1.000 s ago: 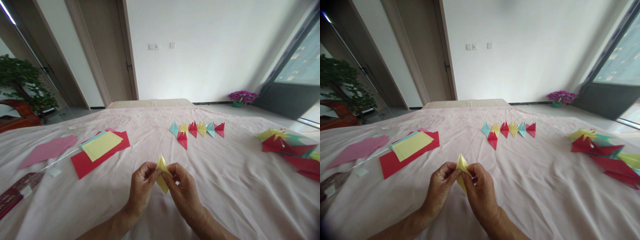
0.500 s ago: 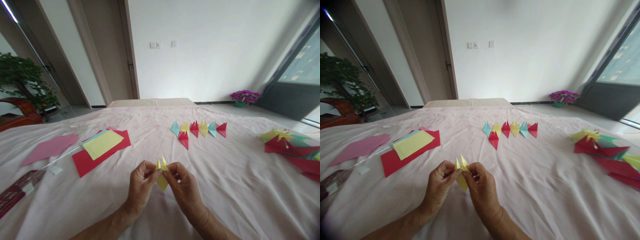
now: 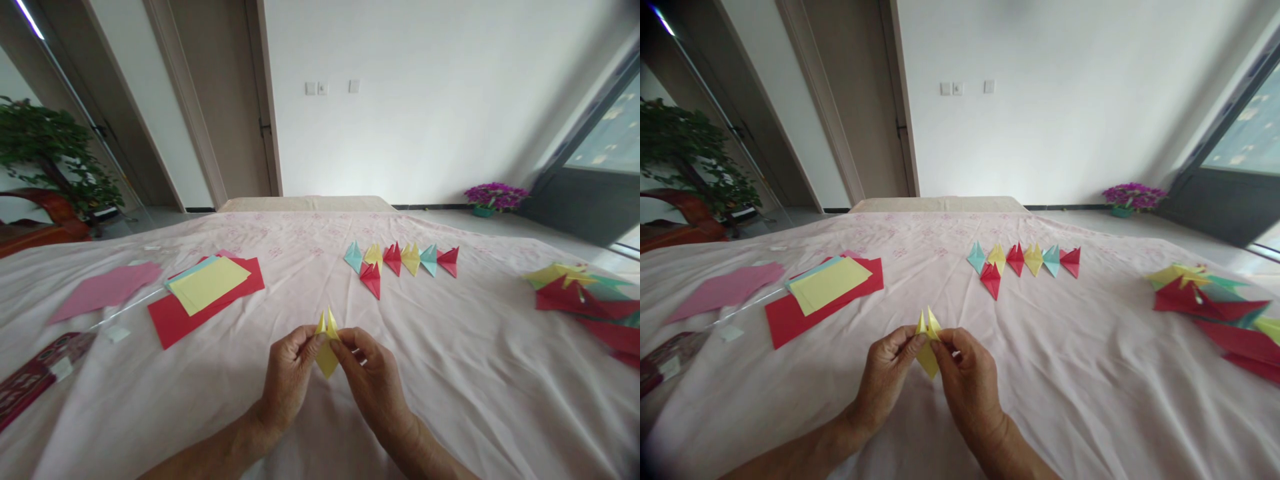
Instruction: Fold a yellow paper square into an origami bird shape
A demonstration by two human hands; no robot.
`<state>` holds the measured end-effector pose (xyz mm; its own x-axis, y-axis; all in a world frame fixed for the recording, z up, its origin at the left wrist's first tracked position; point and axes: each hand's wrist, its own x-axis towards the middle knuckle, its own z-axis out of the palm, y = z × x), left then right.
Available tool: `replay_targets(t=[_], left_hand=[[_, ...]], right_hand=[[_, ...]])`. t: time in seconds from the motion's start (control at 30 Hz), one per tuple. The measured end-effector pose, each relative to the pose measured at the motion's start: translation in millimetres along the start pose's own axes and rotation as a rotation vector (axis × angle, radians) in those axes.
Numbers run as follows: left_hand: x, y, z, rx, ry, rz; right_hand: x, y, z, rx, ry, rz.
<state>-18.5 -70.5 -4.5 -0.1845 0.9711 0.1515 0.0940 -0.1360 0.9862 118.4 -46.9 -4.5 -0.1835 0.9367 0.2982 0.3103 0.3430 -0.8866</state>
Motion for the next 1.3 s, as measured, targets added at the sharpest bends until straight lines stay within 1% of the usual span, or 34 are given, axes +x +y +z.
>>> replay_targets(t=[0.17,0.37,0.5,0.63,0.7,0.73,0.8,0.87,0.93,1.0,1.13,1.3], left_hand=[[1,2,-1.2,0.017,-0.008,0.014],[1,2,-1.6,0.012,-0.054,0.011],[3,0,-1.1,0.017,-0.076,-0.008],[6,-1,-3.5,0.096,-0.077,-0.012],[7,1,-5.6,0.13,-0.101,-0.002],[7,2,-6.4,0.131,-0.121,-0.01],[8,4,-6.8,0.085,-0.161,-0.073],[8,7,-5.5,-0.013,-0.187,-0.17],[8,8,-3.3,-0.111,-0.195,-0.239],[7,9,-1.2,-0.16,-0.191,-0.245],[6,11,0.8,-0.155,-0.157,-0.182],[5,9,2.5,-0.108,-0.149,-0.15]], right_hand=[[1,-2,-2,-0.005,-0.01,-0.088],[4,-1,-5,-0.065,0.073,-0.068],[6,1,-7,-0.047,0.026,-0.112],[5,1,-6,-0.003,0.04,-0.064],[4,1,-5,0.039,0.043,-0.018],[4,2,-5,0.062,0.04,0.002],[4,4,-4,0.102,0.031,0.033],[3,6,-3,0.144,0.02,0.054],[3,7,-2,0.196,0.008,0.068],[3,6,-1,0.228,-0.004,0.072],[3,-1,-3,0.135,-0.009,0.041],[5,-5,-6,-0.009,0.049,-0.045]])
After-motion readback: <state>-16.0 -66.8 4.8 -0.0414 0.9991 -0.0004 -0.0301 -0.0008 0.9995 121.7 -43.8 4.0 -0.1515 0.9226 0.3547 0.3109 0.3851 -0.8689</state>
